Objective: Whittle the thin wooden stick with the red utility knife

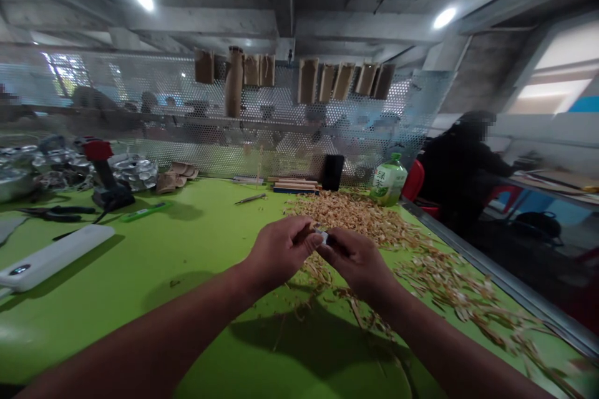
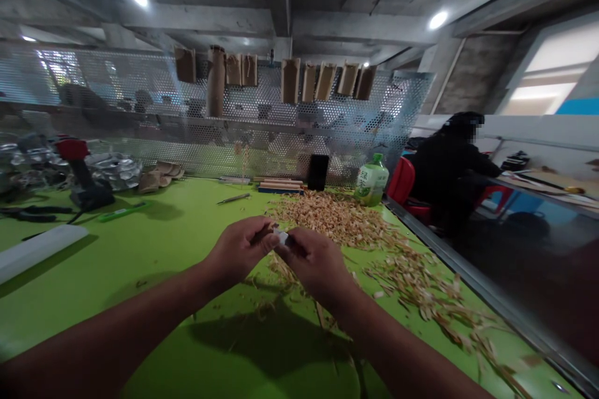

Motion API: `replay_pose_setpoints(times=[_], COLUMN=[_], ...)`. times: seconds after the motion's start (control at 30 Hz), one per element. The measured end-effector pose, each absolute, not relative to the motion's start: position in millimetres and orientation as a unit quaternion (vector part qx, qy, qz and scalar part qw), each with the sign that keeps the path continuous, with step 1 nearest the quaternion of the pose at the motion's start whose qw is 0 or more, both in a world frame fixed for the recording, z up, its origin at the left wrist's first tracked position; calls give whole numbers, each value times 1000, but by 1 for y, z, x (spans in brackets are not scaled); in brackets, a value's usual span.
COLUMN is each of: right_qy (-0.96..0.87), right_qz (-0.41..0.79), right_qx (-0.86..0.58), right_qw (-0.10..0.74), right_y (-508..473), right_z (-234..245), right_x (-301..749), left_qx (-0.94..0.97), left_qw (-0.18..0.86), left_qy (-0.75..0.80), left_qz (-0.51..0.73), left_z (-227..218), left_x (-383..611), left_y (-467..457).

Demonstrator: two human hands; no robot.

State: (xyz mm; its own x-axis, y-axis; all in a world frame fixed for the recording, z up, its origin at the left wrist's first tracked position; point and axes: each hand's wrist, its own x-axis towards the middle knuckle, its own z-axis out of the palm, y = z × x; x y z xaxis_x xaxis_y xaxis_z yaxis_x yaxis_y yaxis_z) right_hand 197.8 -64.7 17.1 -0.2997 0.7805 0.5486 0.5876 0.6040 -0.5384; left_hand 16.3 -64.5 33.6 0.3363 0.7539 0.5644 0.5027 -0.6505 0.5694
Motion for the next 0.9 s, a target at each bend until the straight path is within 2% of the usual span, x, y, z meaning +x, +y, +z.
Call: replay_pose_setpoints(times=[0.2,0.37,0.47,0.63,0.9], right_qy=[-808,-777,-774,-819,-823], right_qz=[-20,-54,-18,87,136], right_qx=[-428,-448,-439,-396,-375], right_qw=[404,439,457,406,405], right_y=[-67,-69,-67,-64,-66], right_z=[15,17,18,18,21], right_x=[199,200,201,199,199], left_qx=[794,778,779,788,805], left_qw=[144,186,206,217,194], left_qy=[415,445,443,431,414], left_qz=[420,402,394,382,378], left_z=[32,34,37,38,38], left_x=[19,18,17,16,17], left_y=[-66,-66,-66,-65,-67])
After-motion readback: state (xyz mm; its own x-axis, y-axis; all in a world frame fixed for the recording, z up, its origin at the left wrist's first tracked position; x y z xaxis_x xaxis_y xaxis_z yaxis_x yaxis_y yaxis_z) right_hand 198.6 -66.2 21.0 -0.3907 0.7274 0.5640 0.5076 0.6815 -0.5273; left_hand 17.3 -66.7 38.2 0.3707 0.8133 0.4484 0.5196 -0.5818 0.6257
